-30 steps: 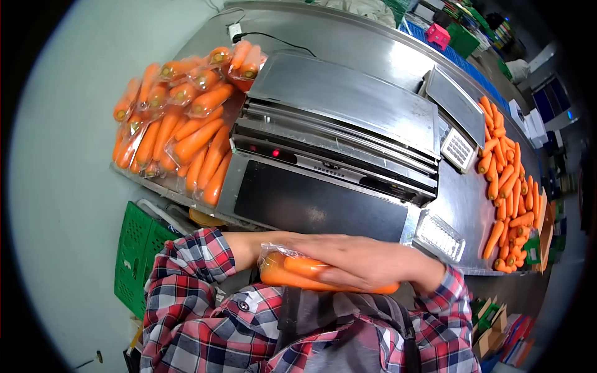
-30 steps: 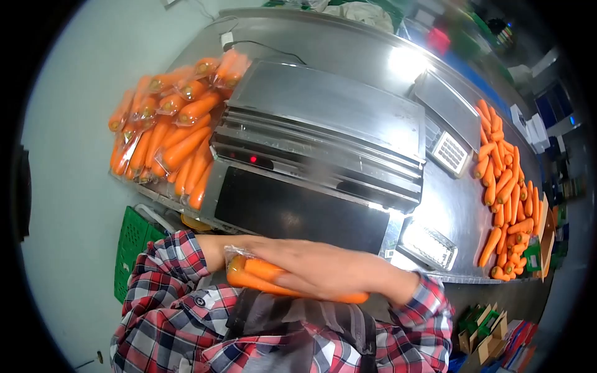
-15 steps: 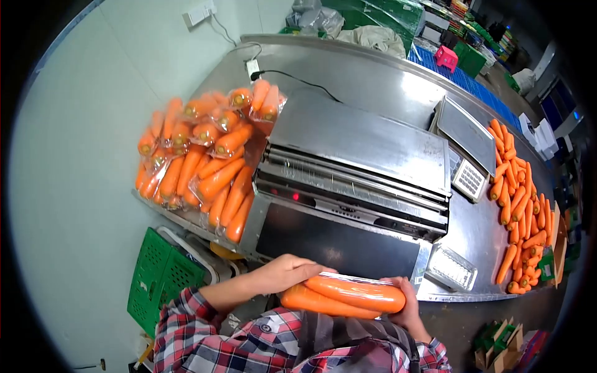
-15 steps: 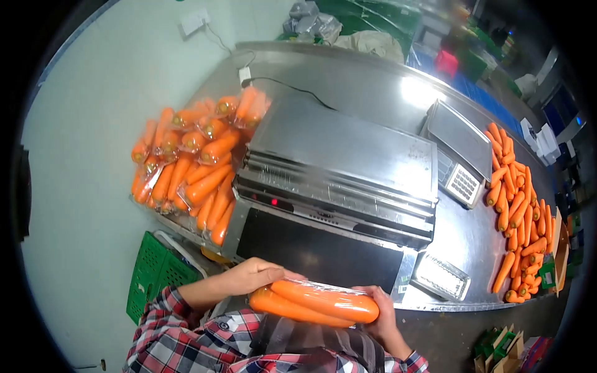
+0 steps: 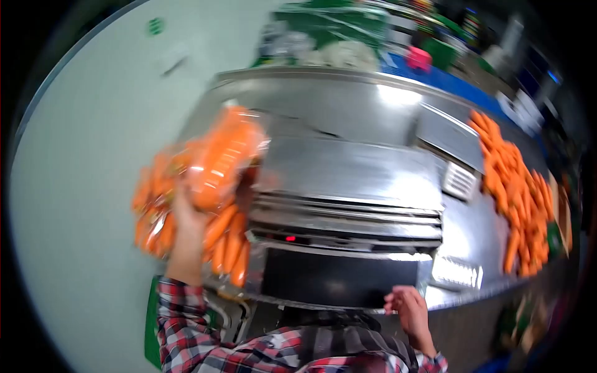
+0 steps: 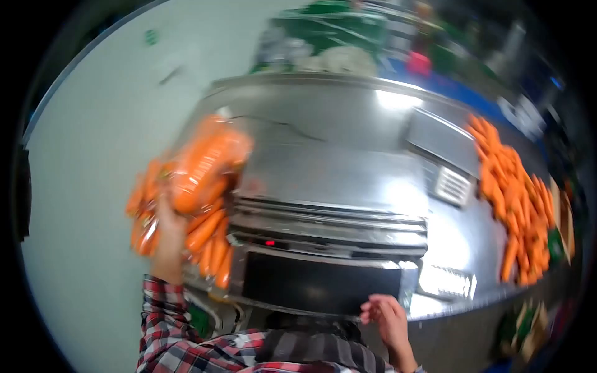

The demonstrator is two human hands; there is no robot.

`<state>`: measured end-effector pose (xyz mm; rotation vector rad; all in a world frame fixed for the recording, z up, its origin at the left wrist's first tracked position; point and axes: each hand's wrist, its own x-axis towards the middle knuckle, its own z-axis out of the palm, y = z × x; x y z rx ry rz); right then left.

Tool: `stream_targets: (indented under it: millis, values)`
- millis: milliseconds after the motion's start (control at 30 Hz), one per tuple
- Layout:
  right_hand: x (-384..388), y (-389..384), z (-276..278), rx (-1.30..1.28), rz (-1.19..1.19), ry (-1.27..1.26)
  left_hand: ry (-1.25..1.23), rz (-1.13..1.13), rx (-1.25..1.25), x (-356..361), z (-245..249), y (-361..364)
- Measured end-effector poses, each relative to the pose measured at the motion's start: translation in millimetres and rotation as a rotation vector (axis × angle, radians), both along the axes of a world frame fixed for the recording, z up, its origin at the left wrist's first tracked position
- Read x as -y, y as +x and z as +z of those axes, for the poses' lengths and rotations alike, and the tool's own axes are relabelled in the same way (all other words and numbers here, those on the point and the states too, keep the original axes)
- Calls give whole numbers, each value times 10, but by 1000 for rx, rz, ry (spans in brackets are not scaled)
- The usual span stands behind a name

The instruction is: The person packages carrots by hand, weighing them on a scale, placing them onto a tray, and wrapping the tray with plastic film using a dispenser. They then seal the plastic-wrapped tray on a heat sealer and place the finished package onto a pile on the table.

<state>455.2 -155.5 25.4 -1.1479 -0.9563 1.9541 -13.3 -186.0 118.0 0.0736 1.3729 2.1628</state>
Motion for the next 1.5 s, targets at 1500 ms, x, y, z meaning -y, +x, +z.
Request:
stream_targets:
  millis: [1500]
  values:
    - [-1581,3774,-900,895,384,1612,-124,-1521,-1816,-1382,-1556,5814]
